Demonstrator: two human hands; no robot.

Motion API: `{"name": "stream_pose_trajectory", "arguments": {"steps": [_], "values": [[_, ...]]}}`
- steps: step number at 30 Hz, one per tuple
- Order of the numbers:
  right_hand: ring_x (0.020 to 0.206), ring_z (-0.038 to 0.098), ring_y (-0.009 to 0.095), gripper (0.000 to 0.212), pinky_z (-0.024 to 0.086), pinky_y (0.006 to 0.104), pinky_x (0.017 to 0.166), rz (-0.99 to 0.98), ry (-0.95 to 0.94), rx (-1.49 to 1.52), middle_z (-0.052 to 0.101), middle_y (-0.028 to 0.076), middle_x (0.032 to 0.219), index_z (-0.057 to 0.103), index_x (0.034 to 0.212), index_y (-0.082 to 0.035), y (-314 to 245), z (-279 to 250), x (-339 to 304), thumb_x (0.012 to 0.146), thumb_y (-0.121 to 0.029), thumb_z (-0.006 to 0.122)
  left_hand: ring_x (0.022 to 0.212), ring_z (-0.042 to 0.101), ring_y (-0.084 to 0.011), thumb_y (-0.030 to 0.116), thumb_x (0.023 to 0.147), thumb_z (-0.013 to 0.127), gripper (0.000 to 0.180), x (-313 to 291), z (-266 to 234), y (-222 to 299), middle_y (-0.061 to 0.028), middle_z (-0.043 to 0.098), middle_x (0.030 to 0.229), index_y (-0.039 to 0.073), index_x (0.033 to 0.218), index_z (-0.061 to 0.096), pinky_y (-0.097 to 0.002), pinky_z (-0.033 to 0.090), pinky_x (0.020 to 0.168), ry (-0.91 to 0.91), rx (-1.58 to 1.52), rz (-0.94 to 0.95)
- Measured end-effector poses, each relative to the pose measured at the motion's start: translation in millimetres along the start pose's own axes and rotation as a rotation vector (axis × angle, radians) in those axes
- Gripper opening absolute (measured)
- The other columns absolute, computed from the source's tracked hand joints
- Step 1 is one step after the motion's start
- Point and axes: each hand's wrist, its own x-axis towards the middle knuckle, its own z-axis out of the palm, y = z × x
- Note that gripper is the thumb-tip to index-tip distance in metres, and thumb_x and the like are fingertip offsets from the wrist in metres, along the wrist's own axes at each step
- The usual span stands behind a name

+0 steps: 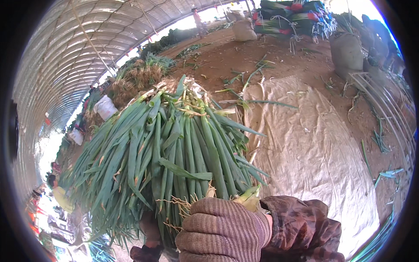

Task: Picking up green onions from a pile, scraping the roots and outer layers to clean them, and sorting them into a separate pile.

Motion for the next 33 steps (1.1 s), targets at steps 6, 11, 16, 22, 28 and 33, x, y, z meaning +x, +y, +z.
{"name": "stream_pose_trajectory", "arguments": {"steps": [6,11,16,22,28,33], "values": [[0.081,0.064,0.024,0.026,0.052,0.0401,0.072,0.069,-0.150,-0.047,0.066,0.007,0.090,0.064,0.093,-0.006,5.4,-16.5,-1.4,0.078,-0.018,0.080,0.074,0.059,-0.0339,0.012,0.082,0.061,0.009,-0.4,-8.7,-4.9,-0.0137,0.060,0.077,0.003,0.081,0.064,-0.0431,0.046,0.072,0.012,0.006,-0.036],[0.079,0.066,0.022,0.023,0.053,0.0361,0.070,0.500,-0.218,-0.268,0.066,0.006,0.088,0.065,0.096,-0.005,29.9,-17.6,-20.2,0.080,-0.016,0.077,0.074,0.057,-0.0351,0.013,0.083,0.061,0.010,3.1,7.5,-9.7,-0.0135,0.059,0.076,0.004,0.080,0.064,-0.0438,0.046,0.074,0.023,-0.098,-0.112],[0.074,0.064,0.012,0.021,0.054,0.0288,0.065,1.126,0.571,0.039,0.066,0.006,0.082,0.064,0.102,-0.002,79.5,-16.4,-60.4,0.090,-0.018,0.071,0.081,0.065,-0.0257,0.010,0.086,0.061,0.016,3.8,0.2,-4.2,-0.0110,0.068,0.088,0.003,0.098,0.069,-0.0371,0.050,0.075,-0.011,-0.044,-0.064],[0.072,0.060,0.015,0.026,0.051,0.0308,0.066,0.920,1.177,-0.557,0.065,0.006,0.082,0.067,0.100,-0.002,88.2,-148.0,-92.8,0.089,-0.025,0.073,0.092,0.068,-0.0261,0.007,0.086,0.060,0.029,3.2,-5.8,-9.3,-0.0136,0.072,0.101,0.003,0.113,0.071,-0.0353,0.052,0.084,-0.009,0.000,-0.005],[0.081,0.061,0.018,0.024,0.051,0.0320,0.076,-0.129,1.345,-1.026,0.064,0.007,0.092,0.065,0.109,-0.003,-104.9,-285.2,-47.6,0.095,-0.023,0.060,0.092,0.062,-0.0308,0.007,0.085,0.062,0.026,7.6,15.0,3.5,-0.0155,0.068,0.097,0.003,0.109,0.070,-0.0416,0.047,0.085,-0.149,-0.094,0.008],[0.084,0.063,0.018,0.020,0.051,0.0315,0.077,-0.172,0.837,-1.153,0.066,0.008,0.094,0.066,0.104,-0.002,-33.8,-183.9,22.2,0.093,-0.017,0.062,0.097,0.062,-0.0310,0.005,0.085,0.062,0.028,15.1,-16.5,13.7,-0.0167,0.068,0.102,0.001,0.112,0.068,-0.0404,0.047,0.090,-0.104,-0.235,-0.156]]}}
